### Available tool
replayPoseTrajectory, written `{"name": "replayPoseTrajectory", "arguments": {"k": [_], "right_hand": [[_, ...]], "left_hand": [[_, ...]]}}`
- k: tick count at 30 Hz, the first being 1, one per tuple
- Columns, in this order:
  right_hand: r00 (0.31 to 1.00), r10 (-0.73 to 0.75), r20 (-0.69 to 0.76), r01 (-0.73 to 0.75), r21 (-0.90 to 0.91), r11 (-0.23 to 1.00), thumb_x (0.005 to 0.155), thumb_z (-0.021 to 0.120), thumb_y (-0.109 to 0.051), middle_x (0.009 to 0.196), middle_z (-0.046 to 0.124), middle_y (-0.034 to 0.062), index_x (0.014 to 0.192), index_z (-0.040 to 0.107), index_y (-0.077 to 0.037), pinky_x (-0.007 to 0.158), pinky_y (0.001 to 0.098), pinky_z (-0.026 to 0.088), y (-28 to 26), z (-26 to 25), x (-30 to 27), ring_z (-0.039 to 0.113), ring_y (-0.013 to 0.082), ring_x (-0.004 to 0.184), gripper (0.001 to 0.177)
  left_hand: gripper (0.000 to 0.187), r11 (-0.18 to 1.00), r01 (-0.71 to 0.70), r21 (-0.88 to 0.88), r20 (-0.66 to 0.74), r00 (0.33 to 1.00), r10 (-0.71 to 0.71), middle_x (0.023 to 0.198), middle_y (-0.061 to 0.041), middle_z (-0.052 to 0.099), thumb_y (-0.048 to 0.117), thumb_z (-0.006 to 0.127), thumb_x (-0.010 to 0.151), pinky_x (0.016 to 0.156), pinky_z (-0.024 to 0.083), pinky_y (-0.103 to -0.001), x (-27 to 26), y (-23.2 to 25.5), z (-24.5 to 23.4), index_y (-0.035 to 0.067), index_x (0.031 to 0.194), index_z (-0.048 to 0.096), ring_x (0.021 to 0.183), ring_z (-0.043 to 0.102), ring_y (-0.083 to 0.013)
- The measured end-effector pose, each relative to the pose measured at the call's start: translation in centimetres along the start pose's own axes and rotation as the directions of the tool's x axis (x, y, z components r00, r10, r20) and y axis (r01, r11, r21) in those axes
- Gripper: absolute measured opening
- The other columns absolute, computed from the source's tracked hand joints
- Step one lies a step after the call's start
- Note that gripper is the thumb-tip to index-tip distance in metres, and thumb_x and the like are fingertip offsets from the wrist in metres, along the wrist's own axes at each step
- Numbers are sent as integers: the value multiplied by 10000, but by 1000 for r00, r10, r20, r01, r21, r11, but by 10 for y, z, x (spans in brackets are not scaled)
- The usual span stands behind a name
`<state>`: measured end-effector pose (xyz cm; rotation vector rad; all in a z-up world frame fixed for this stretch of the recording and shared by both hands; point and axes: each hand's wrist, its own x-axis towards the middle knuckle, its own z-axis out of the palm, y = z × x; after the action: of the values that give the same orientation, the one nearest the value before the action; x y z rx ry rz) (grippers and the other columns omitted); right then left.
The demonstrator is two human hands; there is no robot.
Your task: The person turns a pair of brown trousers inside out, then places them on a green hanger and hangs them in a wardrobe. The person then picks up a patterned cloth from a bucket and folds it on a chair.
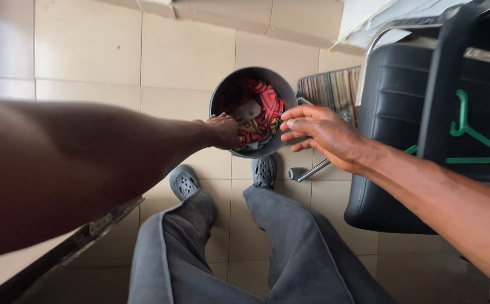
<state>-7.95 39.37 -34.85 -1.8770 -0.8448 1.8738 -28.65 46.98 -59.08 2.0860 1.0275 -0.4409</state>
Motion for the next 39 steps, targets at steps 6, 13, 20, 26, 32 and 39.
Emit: {"name": "replayPoseTrajectory", "arguments": {"k": [6,13,20,26,32,39], "right_hand": [[1000,-28,10,27,25,999,945,578,-218,1181,651,107,1279,594,-24,863,386,545,24,-4,32,661,211,1083,386],[999,-52,-6,53,36,998,954,585,-217,1179,659,110,1262,592,-33,858,376,549,48,-12,43,670,207,1065,360],[999,-37,-30,39,79,996,932,603,-184,1147,664,95,1229,617,-35,835,382,549,41,-9,28,671,210,1038,332],[988,-134,-70,131,-43,990,853,690,-103,1173,638,50,1260,576,-99,807,394,516,-1,4,12,639,180,1031,422],[916,-369,-158,359,-89,929,949,563,-162,1187,641,68,1238,588,-81,829,372,525,-76,7,-34,643,179,1046,301],[786,-591,-181,603,10,798,1017,550,-266,1044,731,44,1087,665,-77,810,358,536,-180,-19,-137,678,153,961,233]], "left_hand": [[513,987,42,155,58,997,-51,1355,-152,574,448,707,895,1137,282,-491,52,-12,36,66,1233,652,1421,397,-328],[377,970,-4,242,12,1000,1,1346,-125,582,399,665,950,1173,320,-457,71,-15,38,132,1216,678,1432,421,-323],[260,946,-229,230,-37,969,244,1337,-99,591,350,623,1004,1208,358,-424,2,12,-20,198,1199,705,1442,444,-317],[464,817,-489,-305,-401,844,356,1440,-158,472,273,634,890,1086,420,-420,-107,88,-123,52,1297,607,1307,511,-326],[453,732,-628,-263,-556,719,417,1456,-166,508,229,590,919,1117,466,-418,-200,175,-224,-9,1304,606,1303,600,-332],[470,709,-652,-269,-758,597,262,1464,-147,505,238,574,950,1037,501,-389,-268,243,-314,-9,1349,586,1285,611,-306]]}}
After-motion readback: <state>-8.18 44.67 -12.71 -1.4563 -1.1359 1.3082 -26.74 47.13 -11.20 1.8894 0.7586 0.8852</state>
